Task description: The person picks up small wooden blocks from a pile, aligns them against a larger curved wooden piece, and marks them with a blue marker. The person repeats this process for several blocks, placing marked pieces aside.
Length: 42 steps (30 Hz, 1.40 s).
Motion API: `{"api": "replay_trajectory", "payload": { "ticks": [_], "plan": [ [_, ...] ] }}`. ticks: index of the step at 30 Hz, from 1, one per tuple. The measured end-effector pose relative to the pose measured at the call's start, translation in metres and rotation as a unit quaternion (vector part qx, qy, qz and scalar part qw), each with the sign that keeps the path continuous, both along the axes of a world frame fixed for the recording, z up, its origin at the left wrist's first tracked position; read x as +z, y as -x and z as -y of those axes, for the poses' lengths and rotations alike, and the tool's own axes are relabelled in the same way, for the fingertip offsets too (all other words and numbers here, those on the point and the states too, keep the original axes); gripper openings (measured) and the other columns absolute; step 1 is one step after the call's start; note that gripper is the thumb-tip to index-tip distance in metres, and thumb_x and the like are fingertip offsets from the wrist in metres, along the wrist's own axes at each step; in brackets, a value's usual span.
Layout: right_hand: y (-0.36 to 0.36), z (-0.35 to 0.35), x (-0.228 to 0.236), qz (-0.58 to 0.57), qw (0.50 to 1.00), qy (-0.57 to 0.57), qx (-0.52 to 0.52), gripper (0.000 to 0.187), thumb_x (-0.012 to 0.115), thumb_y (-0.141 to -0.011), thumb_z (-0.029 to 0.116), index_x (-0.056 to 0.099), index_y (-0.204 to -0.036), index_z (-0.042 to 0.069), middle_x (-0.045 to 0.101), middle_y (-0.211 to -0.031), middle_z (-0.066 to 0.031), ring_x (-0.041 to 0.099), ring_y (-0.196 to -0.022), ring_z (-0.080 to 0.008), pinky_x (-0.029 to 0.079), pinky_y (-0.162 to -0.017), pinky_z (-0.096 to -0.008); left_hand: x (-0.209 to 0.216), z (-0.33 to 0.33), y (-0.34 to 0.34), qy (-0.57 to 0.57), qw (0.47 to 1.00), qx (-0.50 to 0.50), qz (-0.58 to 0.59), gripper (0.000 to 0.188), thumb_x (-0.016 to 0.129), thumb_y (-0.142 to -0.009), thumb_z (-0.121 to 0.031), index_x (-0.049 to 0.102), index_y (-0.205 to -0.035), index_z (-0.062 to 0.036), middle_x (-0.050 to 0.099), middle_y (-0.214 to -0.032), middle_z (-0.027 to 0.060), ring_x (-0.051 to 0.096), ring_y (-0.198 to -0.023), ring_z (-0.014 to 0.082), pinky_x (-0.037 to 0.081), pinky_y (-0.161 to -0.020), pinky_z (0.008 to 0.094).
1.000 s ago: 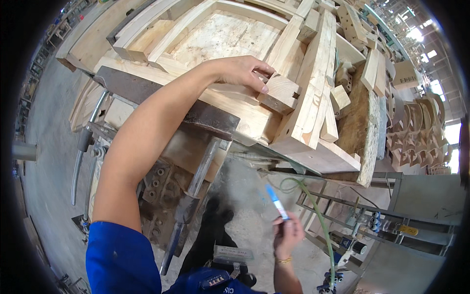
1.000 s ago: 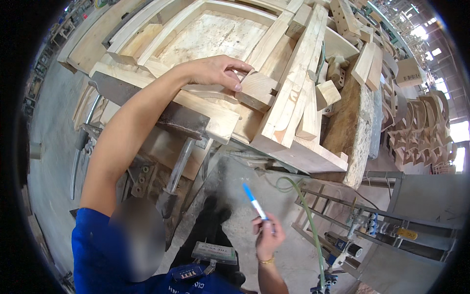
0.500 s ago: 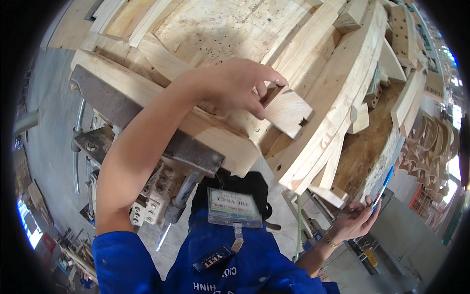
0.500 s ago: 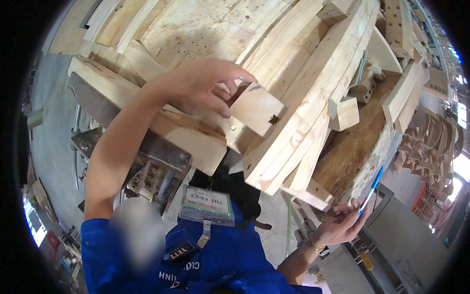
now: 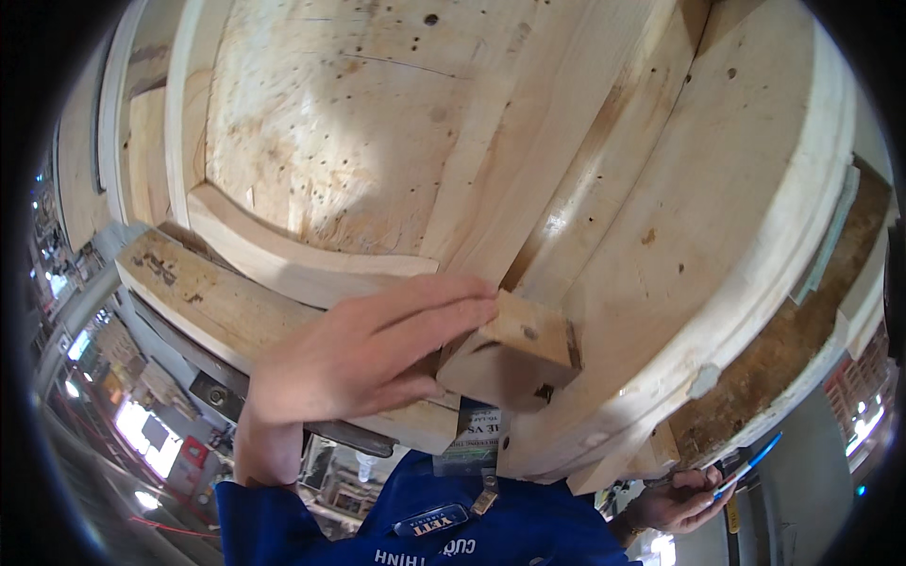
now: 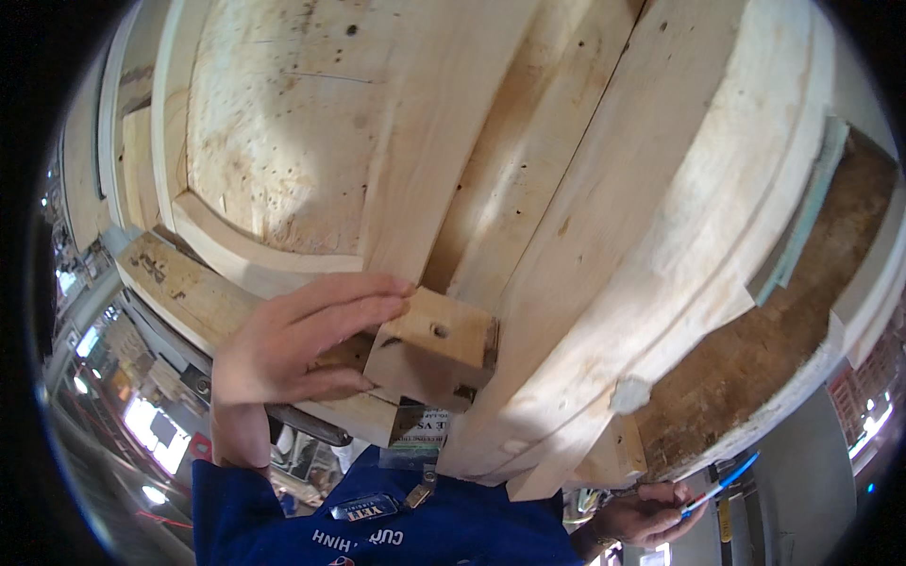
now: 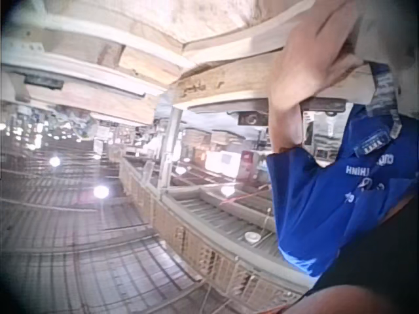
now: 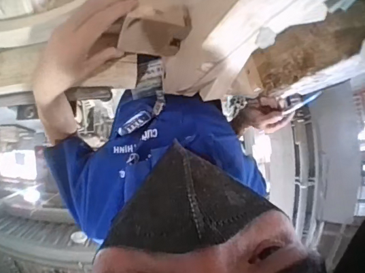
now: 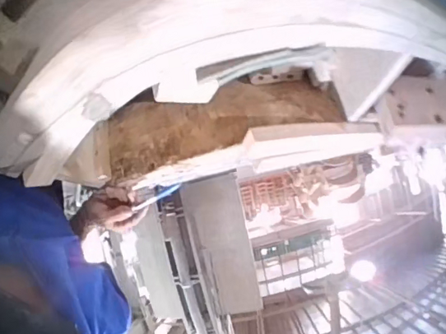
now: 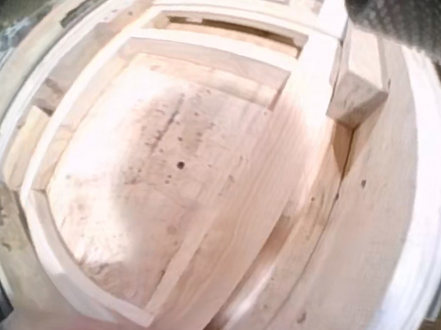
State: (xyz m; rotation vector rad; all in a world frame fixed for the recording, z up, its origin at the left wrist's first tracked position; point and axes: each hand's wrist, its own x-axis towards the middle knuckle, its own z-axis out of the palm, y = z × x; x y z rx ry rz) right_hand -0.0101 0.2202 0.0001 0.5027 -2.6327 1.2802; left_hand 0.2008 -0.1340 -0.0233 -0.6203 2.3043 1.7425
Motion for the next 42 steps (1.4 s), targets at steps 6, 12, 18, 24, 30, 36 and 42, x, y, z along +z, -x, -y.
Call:
{"api": "replay_trajectory", "payload": {
  "ticks": [6, 12, 18, 24, 30, 36, 42],
  "plan": [
    [-0.004, 0.01, 0.0, -0.016, 0.988, -0.025, -0.154, 0.047, 0.038, -0.098, 0.021, 0.041, -0.129, -0.014, 0.047, -0.066, -0.0087, 0.049, -0.08, -0.0188, 0.04, -0.088, -0.0346, 0.011, 0.002, 0.013, -0.027, 0.998, 0.03, 0.047, 0.076, 0.08, -0.053, -0.01, 0.057, -0.124, -0.0012, 0.056, -0.115, 0.0212, 0.06, -0.101, 0.0358, 0.052, -0.083, 0.0371],
    [-0.004, 0.009, 0.0, -0.01, 0.991, -0.004, -0.13, 0.045, 0.038, -0.098, 0.021, 0.043, -0.128, -0.012, 0.051, -0.074, -0.0127, 0.048, -0.079, -0.018, 0.042, -0.075, -0.0304, 0.013, -0.004, 0.012, -0.012, 0.998, 0.049, 0.034, 0.073, 0.079, -0.057, -0.015, 0.057, -0.125, -0.0014, 0.058, -0.109, 0.0201, 0.06, -0.096, 0.0355, 0.051, -0.08, 0.0367],
    [-0.006, -0.006, -0.003, -0.021, 0.999, 0.024, -0.018, 0.046, 0.037, -0.098, 0.022, 0.042, -0.128, -0.013, 0.054, -0.077, -0.0132, 0.05, -0.071, -0.0163, 0.042, -0.07, -0.0284, 0.008, -0.01, 0.016, 0.029, 0.997, 0.062, 0.027, 0.061, 0.079, -0.063, -0.012, 0.059, -0.12, -0.0007, 0.06, -0.105, 0.0173, 0.062, -0.089, 0.0317, 0.051, -0.076, 0.0337],
    [-0.008, 0.019, -0.006, -0.036, 0.997, 0.022, -0.069, 0.042, 0.035, -0.097, 0.019, 0.046, -0.119, -0.015, 0.054, -0.07, -0.0133, 0.048, -0.057, -0.0172, 0.042, -0.057, -0.0271, 0.022, -0.026, 0.019, 0.019, 0.98, 0.176, 0.088, 0.043, 0.071, -0.072, -0.001, 0.062, -0.114, -0.0028, 0.06, -0.1, 0.0127, 0.062, -0.086, 0.0223, 0.054, -0.071, 0.03],
    [-0.008, -0.004, -0.011, 0.006, 0.99, 0.132, 0.055, 0.042, 0.038, -0.097, 0.017, 0.043, -0.126, -0.014, 0.057, -0.084, -0.0187, 0.051, -0.06, -0.0184, 0.043, -0.055, -0.0249, 0.021, -0.046, 0.02, 0.136, 0.974, 0.154, 0.097, 0.052, 0.072, -0.075, -0.008, 0.056, -0.125, -0.007, 0.06, -0.1, 0.0117, 0.061, -0.087, 0.022, 0.055, -0.075, 0.0301],
    [-0.004, -0.001, -0.01, 0.002, 0.986, 0.125, 0.114, 0.04, 0.038, -0.099, 0.017, 0.045, -0.126, -0.013, 0.061, -0.091, -0.0174, 0.053, -0.061, -0.0159, 0.043, -0.056, -0.0249, 0.011, -0.042, 0.001, 0.175, 0.981, 0.061, -0.047, 0.084, 0.081, -0.06, -0.003, 0.044, -0.136, -0.0093, 0.049, -0.13, 0.0117, 0.049, -0.119, 0.0319, 0.043, -0.1, 0.0387],
    [-0.002, 0.0, -0.01, 0.029, 0.974, 0.173, 0.142, 0.035, 0.038, -0.101, 0.013, 0.048, -0.126, -0.008, 0.063, -0.095, -0.0167, 0.053, -0.063, -0.0124, 0.042, -0.054, -0.0225, 0.003, -0.043, 0.0, 0.176, 0.98, 0.056, -0.07, 0.076, 0.079, -0.063, -0.004, 0.046, -0.132, -0.0076, 0.052, -0.127, 0.0126, 0.052, -0.116, 0.0323, 0.044, -0.098, 0.0381]
  ]
}}
